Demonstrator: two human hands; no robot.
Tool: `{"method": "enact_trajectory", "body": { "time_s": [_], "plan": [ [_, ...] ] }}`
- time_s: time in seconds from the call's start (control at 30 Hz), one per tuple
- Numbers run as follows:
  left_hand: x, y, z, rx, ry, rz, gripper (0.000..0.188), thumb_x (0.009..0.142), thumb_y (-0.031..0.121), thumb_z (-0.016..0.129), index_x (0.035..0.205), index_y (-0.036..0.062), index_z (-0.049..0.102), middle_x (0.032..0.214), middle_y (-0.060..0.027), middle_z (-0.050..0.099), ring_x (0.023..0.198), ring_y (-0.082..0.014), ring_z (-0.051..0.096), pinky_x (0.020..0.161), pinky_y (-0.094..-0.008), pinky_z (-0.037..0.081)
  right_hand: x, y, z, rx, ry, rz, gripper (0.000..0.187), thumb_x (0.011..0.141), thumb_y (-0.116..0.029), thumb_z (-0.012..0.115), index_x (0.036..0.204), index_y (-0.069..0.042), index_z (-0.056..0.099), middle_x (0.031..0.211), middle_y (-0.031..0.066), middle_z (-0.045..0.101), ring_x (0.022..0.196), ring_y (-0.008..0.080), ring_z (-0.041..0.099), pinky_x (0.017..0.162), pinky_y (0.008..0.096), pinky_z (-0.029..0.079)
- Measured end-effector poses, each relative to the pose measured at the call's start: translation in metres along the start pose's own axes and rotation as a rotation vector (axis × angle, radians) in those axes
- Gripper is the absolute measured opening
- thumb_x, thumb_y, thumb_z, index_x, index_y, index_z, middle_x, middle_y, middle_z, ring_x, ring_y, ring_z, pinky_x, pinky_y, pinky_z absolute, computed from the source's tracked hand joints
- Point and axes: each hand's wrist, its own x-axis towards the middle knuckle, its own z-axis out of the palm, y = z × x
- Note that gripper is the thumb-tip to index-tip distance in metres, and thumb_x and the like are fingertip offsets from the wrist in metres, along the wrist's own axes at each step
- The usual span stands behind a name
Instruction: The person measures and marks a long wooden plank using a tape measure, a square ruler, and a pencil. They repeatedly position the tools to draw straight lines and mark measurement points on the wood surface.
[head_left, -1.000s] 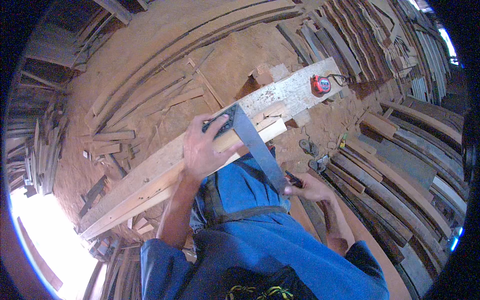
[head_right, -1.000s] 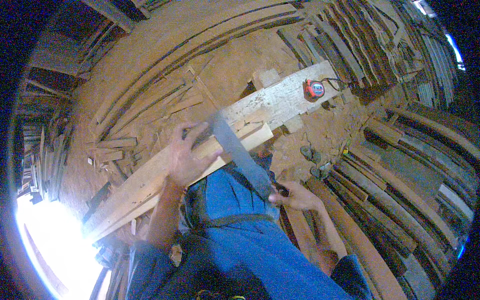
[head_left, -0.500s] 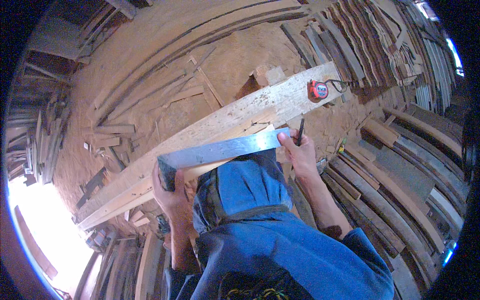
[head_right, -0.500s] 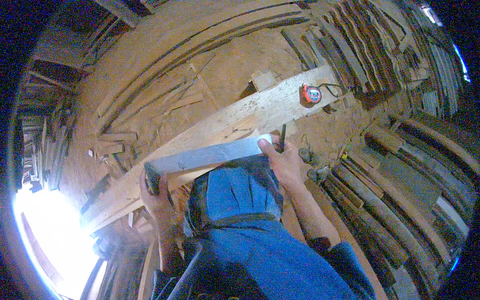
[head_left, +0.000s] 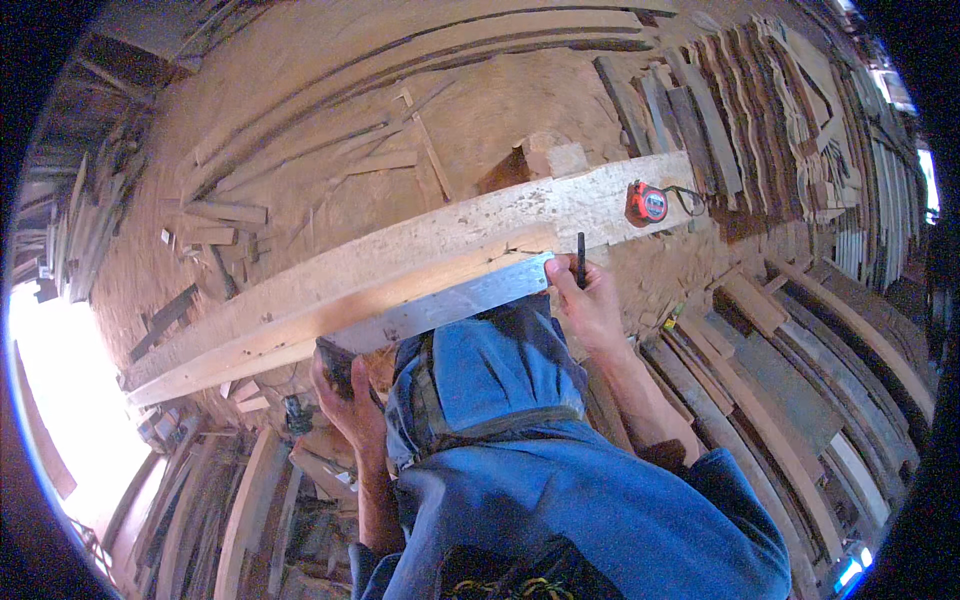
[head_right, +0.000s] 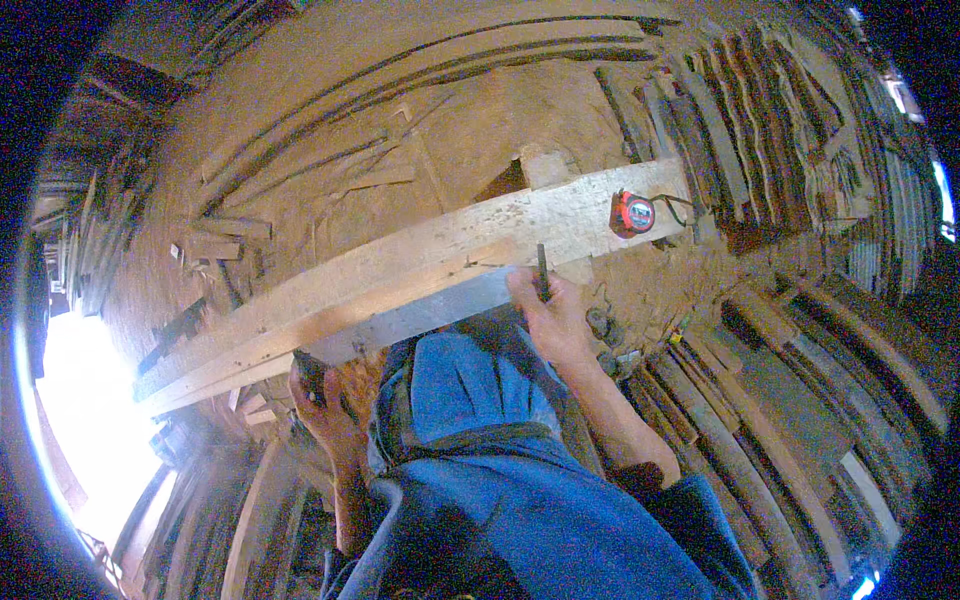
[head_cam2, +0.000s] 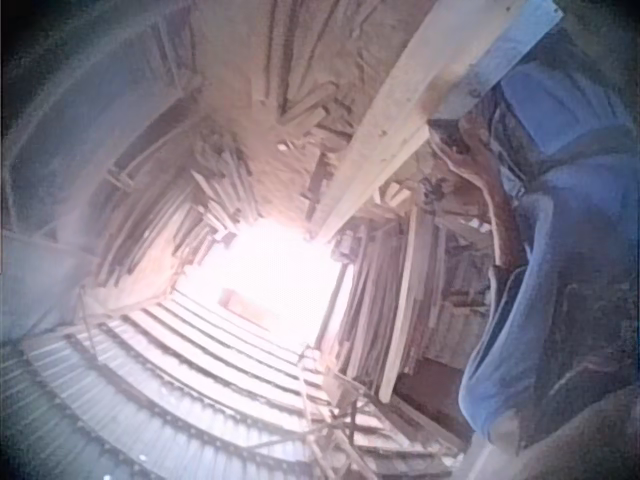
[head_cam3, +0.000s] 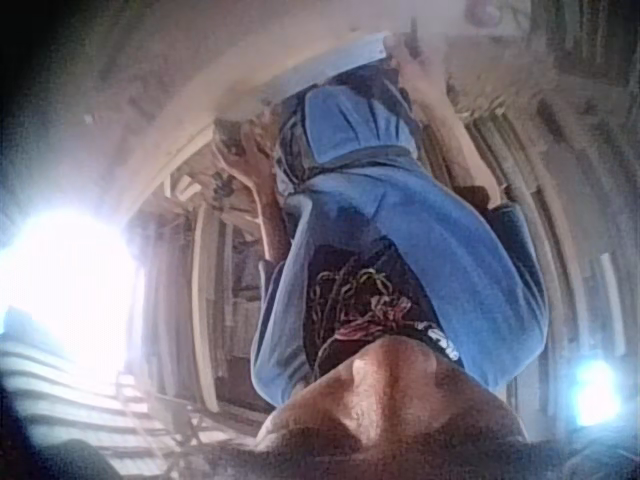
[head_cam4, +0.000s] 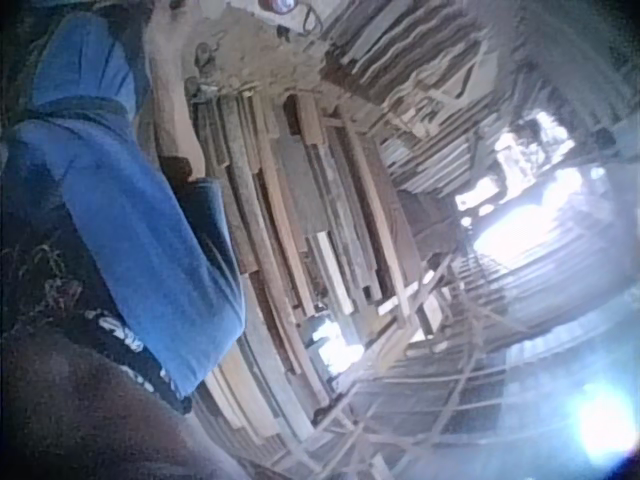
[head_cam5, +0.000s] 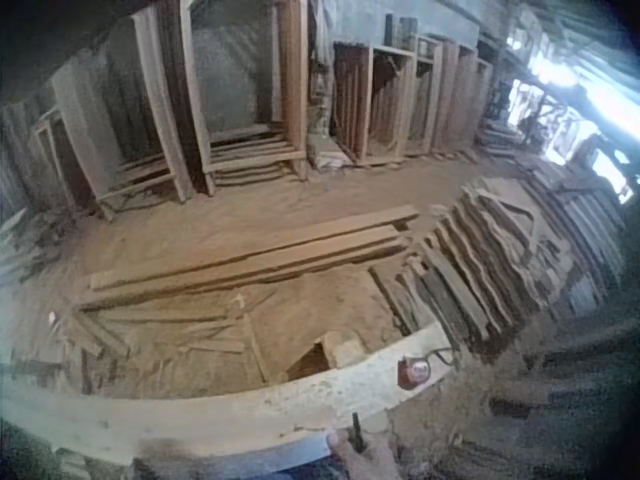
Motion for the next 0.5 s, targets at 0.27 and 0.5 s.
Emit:
{"method": "enact_trajectory", "body": {
  "time_s": [0.27, 0.5],
  "plan": [
    [0.0, 0.006, 0.002, 0.041, 0.007, -0.014, 0.052, 0.096, 0.016, 0.071, 0.141, -0.0013, 0.052, 0.12, -0.0142, 0.066, 0.105, -0.0224, 0.062, 0.09, -0.0369, 0.053, 0.002, 0.002, 0.0, 0.099, -0.007, -0.026, 0.026, 0.1, -0.034, 0.072, 0.09, -0.009, 0.068, 0.066, -0.0092, 0.051, 0.056, 0.0025, 0.041, 0.051, 0.0242, 0.031],
    [0.006, -0.018, 0.003, -0.008, -0.01, -0.046, 0.052, 0.096, 0.021, 0.074, 0.139, -0.0008, 0.055, 0.12, -0.0153, 0.066, 0.105, -0.0252, 0.063, 0.093, -0.0383, 0.051, 0.004, -0.001, 0.0, 0.072, 0.0, 0.03, 0.027, 0.099, -0.034, 0.072, 0.092, -0.007, 0.071, 0.078, -0.0061, 0.061, 0.072, 0.0063, 0.052, 0.065, 0.0262, 0.042]
  ]
}}
